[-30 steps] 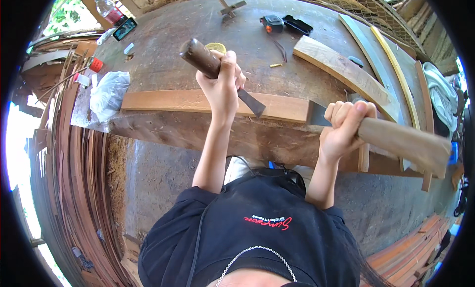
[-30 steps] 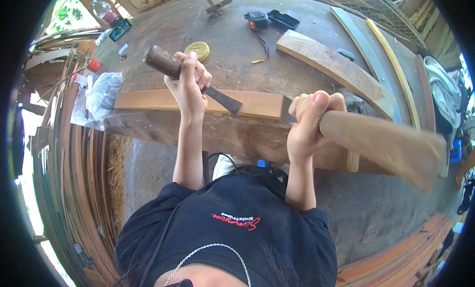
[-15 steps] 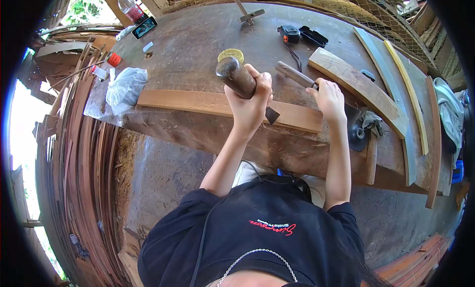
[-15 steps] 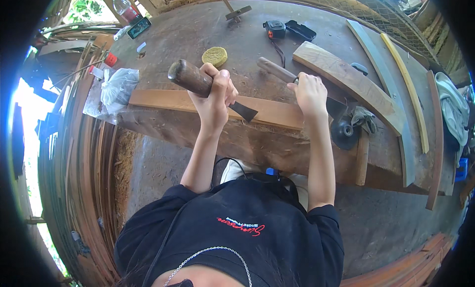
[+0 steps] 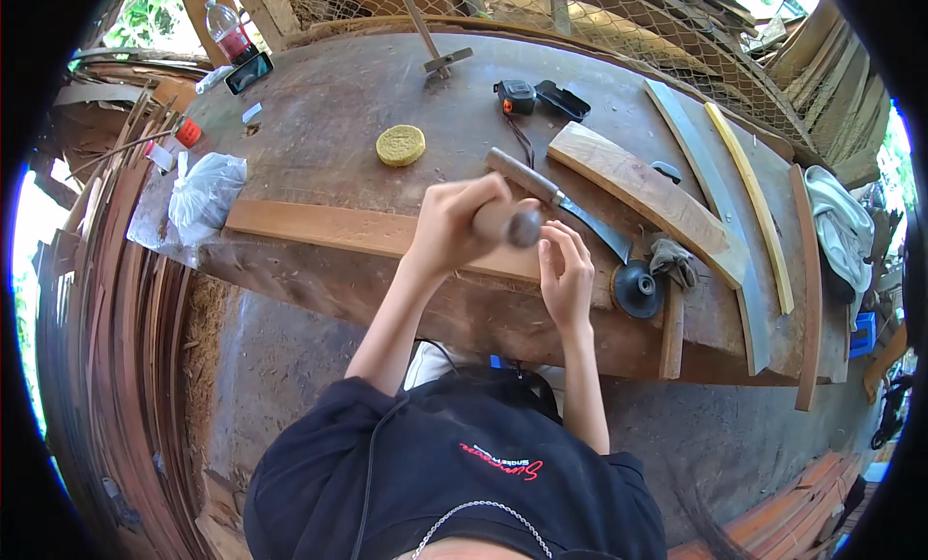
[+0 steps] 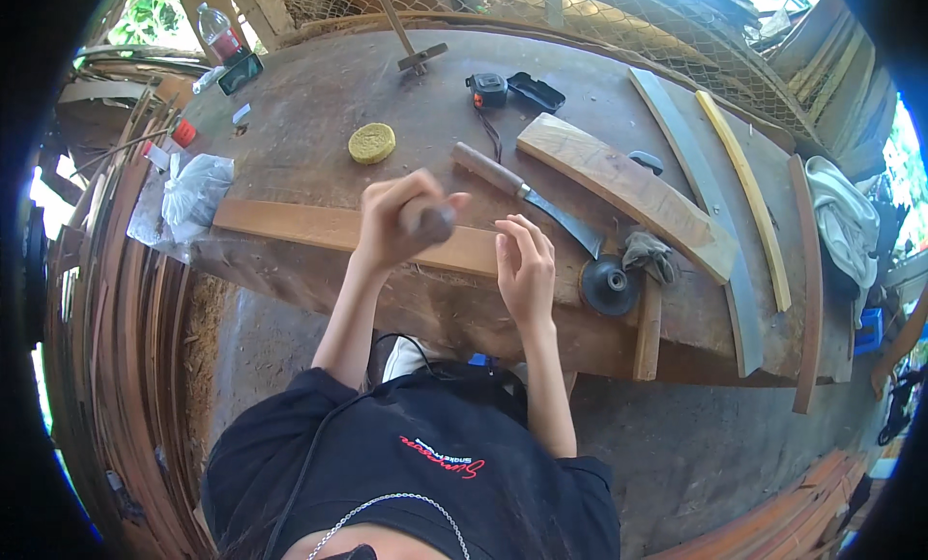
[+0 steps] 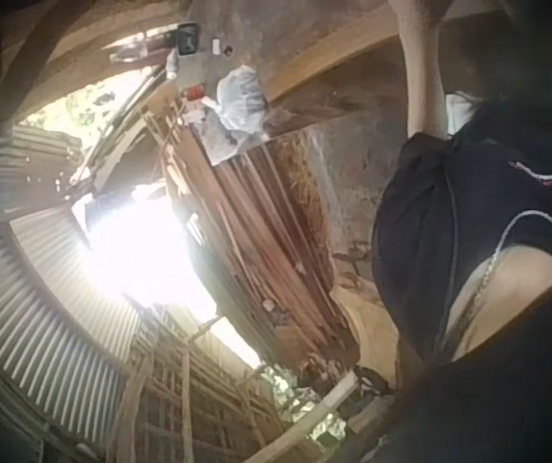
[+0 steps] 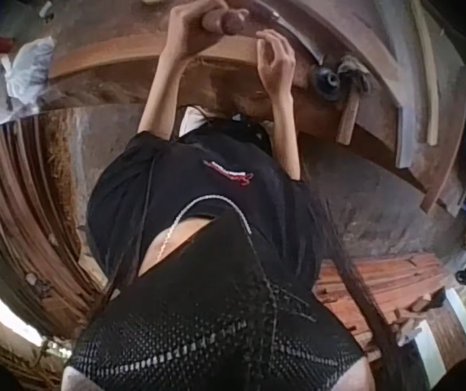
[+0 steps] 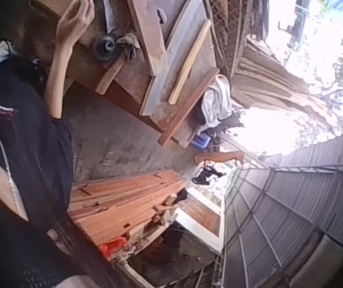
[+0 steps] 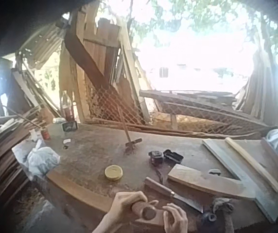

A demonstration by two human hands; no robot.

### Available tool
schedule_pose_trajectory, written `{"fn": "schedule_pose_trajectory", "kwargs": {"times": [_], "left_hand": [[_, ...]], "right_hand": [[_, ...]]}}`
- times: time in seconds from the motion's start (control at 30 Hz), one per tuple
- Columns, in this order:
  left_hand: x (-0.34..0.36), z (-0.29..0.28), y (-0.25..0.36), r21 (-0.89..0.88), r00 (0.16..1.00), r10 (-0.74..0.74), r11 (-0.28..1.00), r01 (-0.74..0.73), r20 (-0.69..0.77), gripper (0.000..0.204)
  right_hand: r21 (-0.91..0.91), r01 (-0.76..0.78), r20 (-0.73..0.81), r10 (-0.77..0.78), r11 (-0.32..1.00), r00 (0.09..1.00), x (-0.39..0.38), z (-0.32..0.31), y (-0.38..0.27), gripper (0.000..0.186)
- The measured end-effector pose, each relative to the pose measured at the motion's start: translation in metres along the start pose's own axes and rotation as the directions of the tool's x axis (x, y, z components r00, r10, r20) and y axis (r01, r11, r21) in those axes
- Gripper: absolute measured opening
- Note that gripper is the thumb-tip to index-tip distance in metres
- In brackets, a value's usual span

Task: The person uses a chisel and a wooden mallet to carve a long, narrow wooden plank on a workbench. They repeatedly strike the chisel to remove wood shavings, then pause to clear debris and inspect the carved surface.

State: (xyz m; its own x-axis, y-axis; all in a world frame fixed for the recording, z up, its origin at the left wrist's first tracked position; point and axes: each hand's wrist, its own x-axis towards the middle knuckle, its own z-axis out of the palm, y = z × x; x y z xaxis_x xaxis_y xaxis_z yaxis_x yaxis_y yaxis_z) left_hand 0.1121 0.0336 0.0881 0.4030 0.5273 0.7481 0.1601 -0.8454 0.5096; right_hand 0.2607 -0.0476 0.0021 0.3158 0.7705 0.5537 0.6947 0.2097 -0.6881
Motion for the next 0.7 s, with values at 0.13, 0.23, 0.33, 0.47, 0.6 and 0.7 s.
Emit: {"fn": "schedule_pose_trajectory", "kwargs": {"times": [0.13,0.23,0.33,0.47,0.6,0.7], "left_hand": [[0.001,0.019,-0.025,0.257,0.966,-0.085,0.966,0.020,0.243,0.028],[-0.016,0.032,-0.033,0.369,0.928,-0.151,0.929,0.016,0.340,0.036],[-0.024,0.033,-0.034,0.347,0.918,-0.229,0.931,0.110,0.322,0.042],[-0.020,0.019,-0.030,0.121,0.948,-0.279,0.957,0.262,0.152,0.033],[-0.020,-0.004,-0.031,0.098,0.950,-0.304,0.950,0.296,0.076,0.016],[-0.028,-0.016,-0.042,0.196,0.941,-0.336,0.926,0.323,0.036,0.011]], "right_hand": [[-0.100,0.193,-0.209,-0.210,0.976,0.955,-0.019,0.004,0.015,0.011],[-0.125,0.195,-0.248,-0.221,0.973,0.943,-0.019,0.006,0.011,0.009],[-0.083,0.160,-0.273,-0.177,0.984,0.946,-0.020,0.007,0.011,0.006],[-0.083,0.162,-0.271,-0.179,0.983,0.946,-0.023,0.009,0.016,0.006],[-0.104,0.154,-0.269,-0.177,0.983,0.947,-0.023,0.012,0.016,0.006],[-0.107,0.140,-0.271,-0.164,0.984,0.948,-0.022,0.011,0.016,0.005]]}}
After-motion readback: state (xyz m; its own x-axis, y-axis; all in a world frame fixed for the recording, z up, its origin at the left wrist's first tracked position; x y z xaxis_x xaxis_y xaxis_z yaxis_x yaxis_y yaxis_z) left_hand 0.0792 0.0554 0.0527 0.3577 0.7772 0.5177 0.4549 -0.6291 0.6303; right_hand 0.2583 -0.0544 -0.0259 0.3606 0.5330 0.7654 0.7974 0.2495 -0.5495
